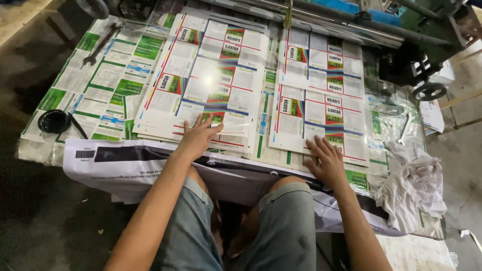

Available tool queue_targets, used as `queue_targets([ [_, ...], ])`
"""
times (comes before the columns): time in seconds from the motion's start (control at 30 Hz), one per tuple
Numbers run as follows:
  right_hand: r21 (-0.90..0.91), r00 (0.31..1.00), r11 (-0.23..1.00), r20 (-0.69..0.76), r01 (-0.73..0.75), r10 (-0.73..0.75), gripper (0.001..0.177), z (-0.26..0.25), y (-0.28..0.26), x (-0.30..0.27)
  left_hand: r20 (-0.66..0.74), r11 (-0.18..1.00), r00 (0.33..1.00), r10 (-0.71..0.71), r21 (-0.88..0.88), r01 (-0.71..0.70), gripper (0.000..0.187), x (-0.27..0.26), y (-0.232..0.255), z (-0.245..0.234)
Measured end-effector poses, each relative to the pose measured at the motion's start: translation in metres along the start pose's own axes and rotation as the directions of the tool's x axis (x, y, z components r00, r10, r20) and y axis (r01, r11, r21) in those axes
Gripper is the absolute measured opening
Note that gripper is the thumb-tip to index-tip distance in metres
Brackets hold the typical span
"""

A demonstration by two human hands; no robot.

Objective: The person folds large printed sheets in half and places them into a machine. The person repeatedly picks up sheets, folds them, and feeds them into the machine's rollers.

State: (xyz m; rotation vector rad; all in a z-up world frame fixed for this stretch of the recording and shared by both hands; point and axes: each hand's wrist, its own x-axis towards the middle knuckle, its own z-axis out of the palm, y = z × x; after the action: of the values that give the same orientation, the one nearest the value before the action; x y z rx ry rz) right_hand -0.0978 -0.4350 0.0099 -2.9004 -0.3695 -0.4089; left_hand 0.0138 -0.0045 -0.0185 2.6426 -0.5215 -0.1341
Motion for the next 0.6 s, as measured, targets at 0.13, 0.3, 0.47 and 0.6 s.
queue_targets([
  [0.13,0.1,0.994,0.995,-0.103,-0.024,0.034,0.054,0.008,0.005,-0.007,0.017,1.0,1.0,-0.004,-0.01,0.004,0.045,0.026,-0.006,-0.004],
  [0.3,0.149,0.981,0.986,-0.169,-0.073,0.098,0.039,0.009,0.008,-0.006,0.054,0.999,0.998,0.031,0.031,-0.033,0.04,0.057,-0.008,-0.017],
  [0.47,0.128,0.974,0.99,-0.214,-0.054,0.08,0.032,0.013,0.018,-0.006,0.067,0.999,0.997,0.039,0.028,-0.041,0.041,0.089,-0.016,-0.015],
  [0.6,-0.019,0.988,1.0,-0.155,0.014,-0.016,0.024,0.01,0.027,-0.003,0.077,0.999,0.996,0.035,0.007,-0.036,0.041,0.098,-0.012,-0.023],
])
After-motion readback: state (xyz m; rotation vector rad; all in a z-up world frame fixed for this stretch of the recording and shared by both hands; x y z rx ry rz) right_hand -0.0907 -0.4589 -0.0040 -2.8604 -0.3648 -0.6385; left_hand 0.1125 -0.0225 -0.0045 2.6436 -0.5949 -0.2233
